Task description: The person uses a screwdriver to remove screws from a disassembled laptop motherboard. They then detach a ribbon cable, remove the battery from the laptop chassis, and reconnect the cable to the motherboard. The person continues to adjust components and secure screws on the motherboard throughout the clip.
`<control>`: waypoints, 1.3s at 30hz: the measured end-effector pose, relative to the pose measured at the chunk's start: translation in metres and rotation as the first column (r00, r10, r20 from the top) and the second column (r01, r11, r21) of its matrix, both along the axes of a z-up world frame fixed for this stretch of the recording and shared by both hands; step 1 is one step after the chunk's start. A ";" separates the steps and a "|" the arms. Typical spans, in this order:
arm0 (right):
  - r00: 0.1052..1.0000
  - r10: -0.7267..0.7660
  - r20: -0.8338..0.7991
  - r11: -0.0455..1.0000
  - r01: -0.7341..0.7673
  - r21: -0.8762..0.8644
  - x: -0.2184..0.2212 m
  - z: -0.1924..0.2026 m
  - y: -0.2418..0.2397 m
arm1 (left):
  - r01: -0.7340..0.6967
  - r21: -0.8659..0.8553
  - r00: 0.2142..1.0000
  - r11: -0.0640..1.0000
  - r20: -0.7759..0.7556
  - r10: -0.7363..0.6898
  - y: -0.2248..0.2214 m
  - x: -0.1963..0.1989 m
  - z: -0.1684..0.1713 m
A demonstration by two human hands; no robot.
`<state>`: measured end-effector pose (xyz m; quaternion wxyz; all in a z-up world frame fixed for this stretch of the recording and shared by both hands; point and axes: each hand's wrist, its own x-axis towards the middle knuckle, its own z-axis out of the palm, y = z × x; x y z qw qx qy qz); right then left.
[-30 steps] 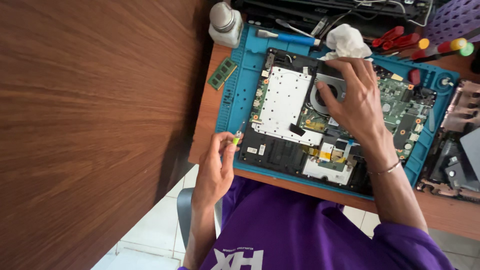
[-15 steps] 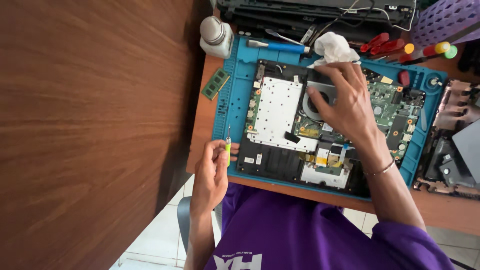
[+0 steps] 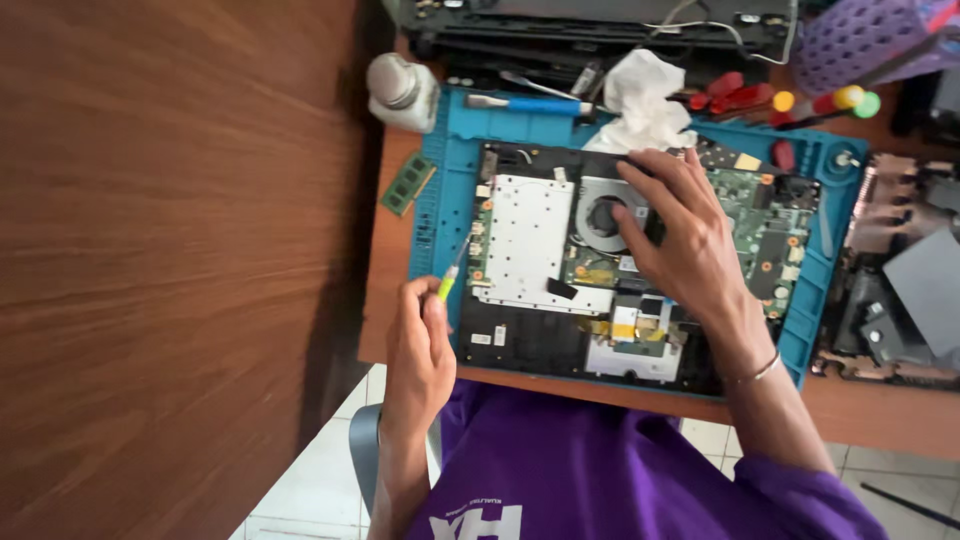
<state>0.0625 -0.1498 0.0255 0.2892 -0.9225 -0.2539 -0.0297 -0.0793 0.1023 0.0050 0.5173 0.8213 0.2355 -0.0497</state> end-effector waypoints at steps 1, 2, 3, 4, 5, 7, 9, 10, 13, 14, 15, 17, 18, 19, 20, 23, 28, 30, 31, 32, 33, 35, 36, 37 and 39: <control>0.999 -0.034 0.018 0.999 0.034 -0.014 -0.005 0.001 -0.005 | -0.016 -0.017 1.000 1.000 0.002 0.016 -0.004 0.004 0.000; 0.997 -0.068 0.036 0.997 0.069 -0.027 -0.010 0.002 -0.010 | -0.031 -0.034 0.999 0.999 0.003 0.032 -0.008 0.006 0.000; 0.993 -0.103 0.049 0.994 0.105 -0.039 -0.014 0.003 -0.016 | -0.046 -0.049 0.999 0.998 -0.002 0.046 -0.012 0.009 0.002; 0.984 -0.166 0.066 0.984 0.169 -0.049 -0.017 0.003 -0.023 | -0.051 -0.010 0.999 0.999 0.013 0.051 -0.015 0.012 0.003; 0.970 -0.228 0.086 0.970 0.234 -0.060 -0.021 0.004 -0.031 | -0.056 0.026 0.998 0.998 0.032 0.055 -0.018 0.015 0.002; 0.925 -0.360 0.122 0.926 0.370 -0.079 -0.028 0.003 -0.047 | -0.043 0.113 0.995 0.993 0.091 0.033 -0.022 0.018 0.000; 0.857 -0.491 0.153 0.856 0.508 -0.095 -0.035 0.001 -0.063 | -0.015 0.214 0.986 0.977 0.167 -0.021 -0.024 0.017 -0.001; 0.842 -0.527 0.116 0.842 0.536 -0.060 -0.038 -0.001 -0.072 | -0.014 0.170 0.983 0.985 0.185 -0.018 -0.026 0.017 -0.002; 0.780 -0.624 -0.045 0.778 0.625 0.058 -0.041 -0.008 -0.090 | -0.027 0.087 0.977 0.996 0.212 0.008 -0.031 0.016 -0.004; 0.747 -0.652 -0.133 0.741 0.664 0.096 -0.042 -0.010 -0.093 | -0.038 0.085 0.980 0.996 0.199 0.020 -0.032 0.015 -0.004; 0.711 -0.667 -0.223 0.702 0.700 0.130 -0.043 -0.012 -0.096 | -0.052 0.084 0.982 0.995 0.187 0.035 -0.032 0.014 -0.005; 0.708 -0.676 -0.205 0.699 0.704 0.126 -0.045 -0.014 -0.098 | -0.074 0.050 0.987 0.996 0.146 0.066 -0.031 0.012 -0.008; 0.707 -0.679 -0.196 0.698 0.705 0.124 -0.046 -0.015 -0.098 | -0.087 0.033 0.989 0.996 0.124 0.082 -0.030 0.010 -0.010; 0.720 -0.670 -0.179 0.710 0.693 0.129 -0.047 -0.015 -0.099 | -0.077 -0.022 0.976 0.997 0.203 0.080 -0.031 0.009 -0.012; 0.733 -0.661 -0.162 0.721 0.680 0.134 -0.048 -0.016 -0.099 | -0.062 -0.076 0.956 0.995 0.281 0.081 -0.032 0.007 -0.015; 0.742 -0.634 -0.217 0.715 0.670 0.200 -0.050 -0.016 -0.098 | -0.043 -0.171 0.916 0.984 0.387 0.107 -0.030 0.000 -0.026; 0.742 -0.555 -0.377 0.603 0.670 0.432 -0.057 -0.011 -0.098 | -0.099 -0.211 0.922 0.972 0.349 0.170 -0.027 -0.005 -0.041; 0.752 -0.539 -0.381 0.571 0.658 0.491 -0.060 -0.007 -0.097 | -0.078 -0.233 0.909 0.969 0.382 0.165 -0.026 -0.005 -0.044; 0.744 -0.550 -0.380 0.577 0.667 0.471 -0.060 -0.006 -0.096 | -0.098 -0.258 0.914 0.961 0.358 0.189 -0.026 -0.005 -0.044; 0.736 -0.561 -0.379 0.582 0.676 0.451 -0.060 -0.003 -0.097 | -0.117 -0.282 0.918 0.952 0.334 0.212 -0.027 -0.006 -0.043; 0.728 -0.573 -0.377 0.588 0.685 0.431 -0.060 -0.002 -0.096 | -0.138 -0.306 0.922 0.942 0.309 0.235 -0.028 -0.006 -0.041; 0.713 -0.562 -0.421 0.564 0.702 0.435 -0.061 0.003 -0.096 | -0.121 -0.302 0.920 0.946 0.323 0.220 -0.028 -0.007 -0.036; 0.705 -0.555 -0.442 0.553 0.709 0.436 -0.061 0.005 -0.096 | -0.112 -0.300 0.919 0.947 0.331 0.214 -0.028 -0.007 -0.033; 0.714 -0.555 -0.428 0.572 0.701 0.426 -0.060 0.008 -0.097 | -0.104 -0.268 0.922 0.958 0.335 0.194 -0.028 -0.008 -0.030; 0.730 -0.551 -0.404 0.610 0.683 0.402 -0.062 0.014 -0.102 | -0.088 -0.203 0.929 0.975 0.337 0.154 -0.032 -0.013 -0.024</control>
